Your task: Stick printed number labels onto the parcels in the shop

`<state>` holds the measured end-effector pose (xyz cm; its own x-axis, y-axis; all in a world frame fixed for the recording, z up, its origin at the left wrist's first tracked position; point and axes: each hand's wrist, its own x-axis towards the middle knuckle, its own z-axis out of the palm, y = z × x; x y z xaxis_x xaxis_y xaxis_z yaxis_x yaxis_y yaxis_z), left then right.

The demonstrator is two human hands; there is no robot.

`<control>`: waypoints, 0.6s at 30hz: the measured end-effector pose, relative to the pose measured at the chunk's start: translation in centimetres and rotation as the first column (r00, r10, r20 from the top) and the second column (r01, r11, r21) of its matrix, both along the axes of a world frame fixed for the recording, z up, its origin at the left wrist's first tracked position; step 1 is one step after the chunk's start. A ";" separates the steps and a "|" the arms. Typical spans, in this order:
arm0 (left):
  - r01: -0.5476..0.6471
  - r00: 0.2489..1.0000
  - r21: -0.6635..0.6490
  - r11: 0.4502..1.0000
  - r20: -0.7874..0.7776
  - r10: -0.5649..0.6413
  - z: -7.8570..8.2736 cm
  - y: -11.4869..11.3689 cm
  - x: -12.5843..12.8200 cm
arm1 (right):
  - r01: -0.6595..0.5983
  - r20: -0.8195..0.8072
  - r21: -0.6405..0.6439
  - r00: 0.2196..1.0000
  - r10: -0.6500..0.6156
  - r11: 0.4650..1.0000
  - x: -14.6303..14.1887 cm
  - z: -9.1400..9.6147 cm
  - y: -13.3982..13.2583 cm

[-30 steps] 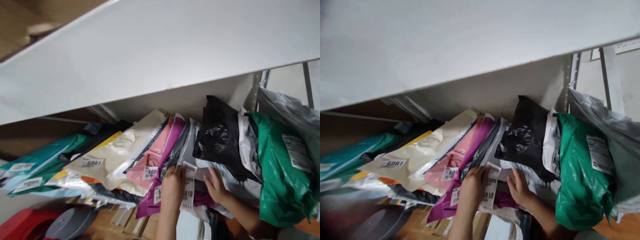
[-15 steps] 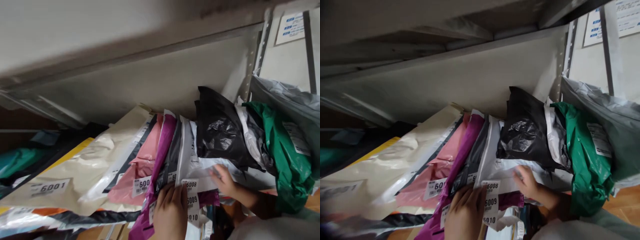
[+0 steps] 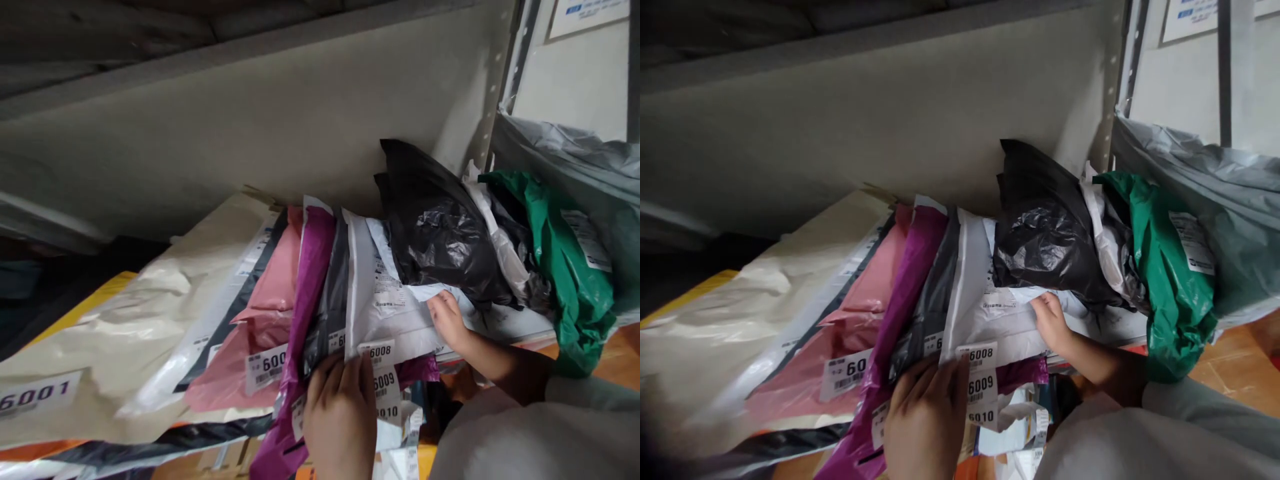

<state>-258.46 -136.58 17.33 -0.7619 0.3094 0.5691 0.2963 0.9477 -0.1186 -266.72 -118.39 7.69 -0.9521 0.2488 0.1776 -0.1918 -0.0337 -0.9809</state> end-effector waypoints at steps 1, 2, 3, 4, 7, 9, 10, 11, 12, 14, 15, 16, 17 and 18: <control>0.000 1.000 0.005 1.000 0.001 0.000 0.0 0.0 0.0 | 0.014 0.022 -0.039 1.000 -0.013 0.999 0.0 -0.1 -0.1; 0.001 1.000 0.008 1.000 0.004 -0.001 0.0 0.1 0.0 | 0.026 0.039 -0.081 0.999 -0.023 0.996 -0.1 -0.1 -0.1; 0.002 1.000 0.010 1.000 0.004 -0.002 0.0 0.1 0.0 | 0.034 0.050 -0.116 0.998 -0.028 0.993 -0.1 -0.1 -0.1; 0.003 1.000 0.010 1.000 0.001 -0.003 0.0 0.1 -0.1 | 0.035 0.055 -0.138 0.998 -0.027 0.990 -0.2 -0.1 -0.1; 0.008 1.000 0.010 1.000 -0.017 -0.008 -0.1 0.2 -0.1 | 0.001 0.057 -0.148 0.998 0.007 0.989 -0.3 0.3 -0.1; 0.004 1.000 0.010 1.000 -0.019 -0.003 -0.2 0.2 -0.1 | -0.027 0.053 -0.159 0.998 0.036 0.987 -0.4 0.7 -0.1; -0.001 1.000 0.007 1.000 -0.015 0.001 -0.2 0.2 -0.1 | -0.039 0.044 -0.174 0.998 0.048 0.984 -0.4 0.9 -0.1; -0.005 1.000 0.003 1.000 -0.010 0.005 -0.3 0.2 -0.1 | -0.050 0.031 -0.196 0.998 0.057 0.979 -0.4 1.0 -0.2; -0.009 1.000 -0.002 1.000 -0.006 0.009 -0.3 0.2 0.0 | -0.061 0.018 -0.222 0.998 0.067 0.973 -0.5 1.1 -0.2; -0.014 1.000 -0.012 1.000 0.001 0.014 -0.4 0.1 -0.1 | -0.074 0.004 -0.274 0.997 0.078 0.959 -0.5 1.1 -0.3; -0.017 1.000 -0.015 1.000 0.002 0.017 -0.5 0.1 -0.1 | -0.075 0.000 -0.294 0.997 0.079 0.953 -0.6 1.0 -0.4; -0.018 1.000 -0.016 1.000 0.002 0.019 -0.5 0.0 -0.2 | -0.074 -0.002 -0.304 0.997 0.077 0.950 -0.7 0.9 -0.4; -0.020 1.000 -0.011 1.000 0.001 0.020 -0.5 0.0 -0.2 | -0.075 -0.004 -0.305 0.997 0.077 0.949 -0.8 0.7 -0.5; -0.020 1.000 -0.002 1.000 0.001 0.020 -0.6 0.0 -0.3 | -0.077 -0.005 -0.301 0.997 0.079 0.951 -0.9 0.5 -0.5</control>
<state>-258.73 -136.56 16.77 -0.7687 0.2950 0.5675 0.2770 0.9533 -0.1203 -267.61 -118.90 8.21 -0.9715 0.2148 0.0998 -0.1705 -0.3415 -0.9243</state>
